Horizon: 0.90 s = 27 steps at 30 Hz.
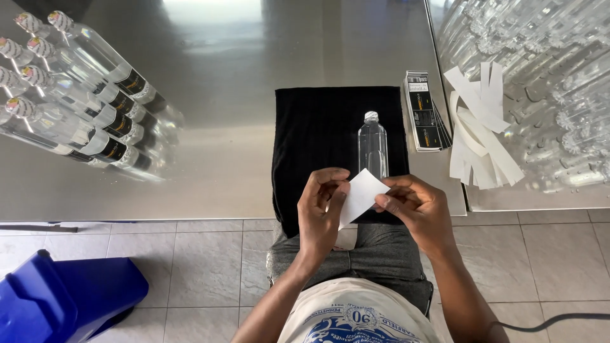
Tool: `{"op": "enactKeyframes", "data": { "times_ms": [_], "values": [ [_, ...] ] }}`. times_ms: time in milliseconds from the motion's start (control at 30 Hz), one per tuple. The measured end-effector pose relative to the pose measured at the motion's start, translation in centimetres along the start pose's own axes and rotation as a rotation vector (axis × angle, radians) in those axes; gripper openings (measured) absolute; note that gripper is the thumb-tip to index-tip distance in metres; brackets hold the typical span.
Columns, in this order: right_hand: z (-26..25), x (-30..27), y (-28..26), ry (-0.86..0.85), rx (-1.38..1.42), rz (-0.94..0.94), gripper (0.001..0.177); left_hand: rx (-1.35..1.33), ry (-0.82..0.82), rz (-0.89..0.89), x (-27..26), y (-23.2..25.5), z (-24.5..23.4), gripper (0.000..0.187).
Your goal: Manually peeling adhesive labels and applying them to clear plastic bottles at a workstation.
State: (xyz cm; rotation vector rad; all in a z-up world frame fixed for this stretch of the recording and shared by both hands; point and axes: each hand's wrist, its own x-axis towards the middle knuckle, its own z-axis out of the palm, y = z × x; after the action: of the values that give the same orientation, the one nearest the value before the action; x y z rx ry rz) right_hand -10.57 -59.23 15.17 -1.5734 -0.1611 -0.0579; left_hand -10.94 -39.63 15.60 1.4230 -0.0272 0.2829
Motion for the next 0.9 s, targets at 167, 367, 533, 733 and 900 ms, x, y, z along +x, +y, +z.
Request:
{"op": "enactKeyframes", "data": {
  "times_ms": [167, 367, 533, 733, 900],
  "values": [
    [0.7, -0.5, -0.4, 0.026, 0.012, 0.038, 0.022, 0.400, 0.020, 0.535, -1.1, -0.4, 0.9, 0.031],
    [0.5, -1.0, -0.2, 0.050, -0.011, 0.043, 0.021, 0.314, -0.047, 0.542, -1.6, 0.2, 1.4, 0.031],
    [0.3, -1.4, -1.3, 0.011, -0.058, 0.050, 0.014, 0.316, -0.125, 0.536, -2.1, 0.2, 1.4, 0.034],
    [0.0, -1.9, -0.5, 0.018, -0.034, 0.024, 0.015, 0.295, -0.159, 0.522, -2.7, 0.0, 1.2, 0.033],
    [1.1, -2.1, -2.2, 0.034, -0.032, 0.018, 0.011, 0.146, -0.140, 0.441, -2.7, 1.4, 1.8, 0.024]
  ]
}}
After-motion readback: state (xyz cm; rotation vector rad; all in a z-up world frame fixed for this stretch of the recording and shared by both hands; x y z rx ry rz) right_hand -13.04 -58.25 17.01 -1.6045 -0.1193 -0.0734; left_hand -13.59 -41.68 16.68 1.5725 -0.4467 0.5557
